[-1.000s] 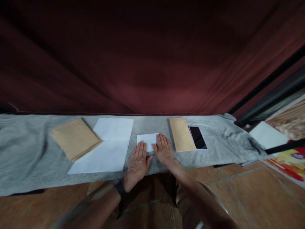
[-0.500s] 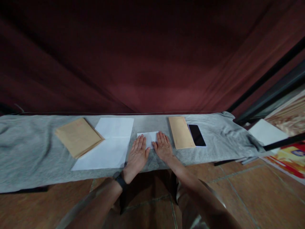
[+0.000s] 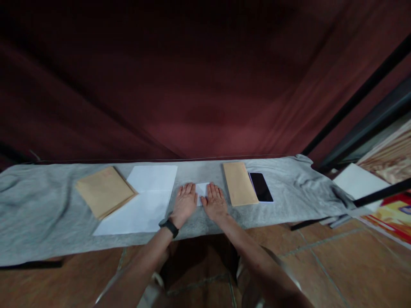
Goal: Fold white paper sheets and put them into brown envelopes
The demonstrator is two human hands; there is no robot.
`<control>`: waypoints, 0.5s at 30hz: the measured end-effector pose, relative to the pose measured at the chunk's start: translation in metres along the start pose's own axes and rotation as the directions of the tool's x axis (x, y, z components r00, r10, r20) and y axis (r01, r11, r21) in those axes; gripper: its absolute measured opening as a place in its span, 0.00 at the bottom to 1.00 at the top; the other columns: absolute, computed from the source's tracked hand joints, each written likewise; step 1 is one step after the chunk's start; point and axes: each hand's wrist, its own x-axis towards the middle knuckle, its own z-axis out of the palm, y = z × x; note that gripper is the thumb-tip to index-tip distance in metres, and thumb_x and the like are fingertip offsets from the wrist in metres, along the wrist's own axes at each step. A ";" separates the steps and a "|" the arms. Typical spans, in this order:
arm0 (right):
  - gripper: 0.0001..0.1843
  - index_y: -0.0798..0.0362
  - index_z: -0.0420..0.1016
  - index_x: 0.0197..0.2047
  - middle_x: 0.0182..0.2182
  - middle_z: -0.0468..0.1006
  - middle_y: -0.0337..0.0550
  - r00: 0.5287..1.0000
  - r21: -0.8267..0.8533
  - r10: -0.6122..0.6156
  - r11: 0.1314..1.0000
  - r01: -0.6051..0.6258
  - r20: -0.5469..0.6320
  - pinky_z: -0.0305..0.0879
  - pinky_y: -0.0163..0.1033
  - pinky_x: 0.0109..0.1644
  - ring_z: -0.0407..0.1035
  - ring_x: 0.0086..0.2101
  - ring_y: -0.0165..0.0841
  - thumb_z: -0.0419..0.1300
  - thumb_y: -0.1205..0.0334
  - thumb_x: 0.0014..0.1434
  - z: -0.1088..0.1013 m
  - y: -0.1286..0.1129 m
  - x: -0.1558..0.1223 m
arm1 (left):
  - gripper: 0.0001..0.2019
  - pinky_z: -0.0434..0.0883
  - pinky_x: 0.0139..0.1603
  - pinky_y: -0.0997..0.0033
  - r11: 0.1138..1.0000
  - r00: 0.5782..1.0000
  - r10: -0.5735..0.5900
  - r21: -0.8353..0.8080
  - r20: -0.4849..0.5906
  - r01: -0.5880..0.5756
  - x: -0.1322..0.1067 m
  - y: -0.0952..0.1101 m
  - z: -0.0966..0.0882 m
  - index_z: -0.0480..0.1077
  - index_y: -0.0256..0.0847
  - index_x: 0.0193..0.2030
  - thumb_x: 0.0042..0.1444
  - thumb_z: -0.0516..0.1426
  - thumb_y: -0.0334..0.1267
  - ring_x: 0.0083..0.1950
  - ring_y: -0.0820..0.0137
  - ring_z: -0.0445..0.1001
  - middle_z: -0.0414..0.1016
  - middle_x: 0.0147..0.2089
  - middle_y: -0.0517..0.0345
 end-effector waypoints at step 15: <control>0.34 0.64 0.53 0.74 0.72 0.54 0.57 1.000 0.005 -0.029 1.000 0.029 0.003 0.45 0.51 0.73 0.50 0.71 0.45 0.45 0.51 0.73 -0.002 0.007 0.000 | 0.09 0.63 0.61 0.58 0.975 0.988 -0.051 -0.209 0.147 0.081 0.055 -0.031 -0.017 0.74 0.39 0.46 0.58 0.58 0.34 0.58 0.57 0.70 0.76 0.53 0.45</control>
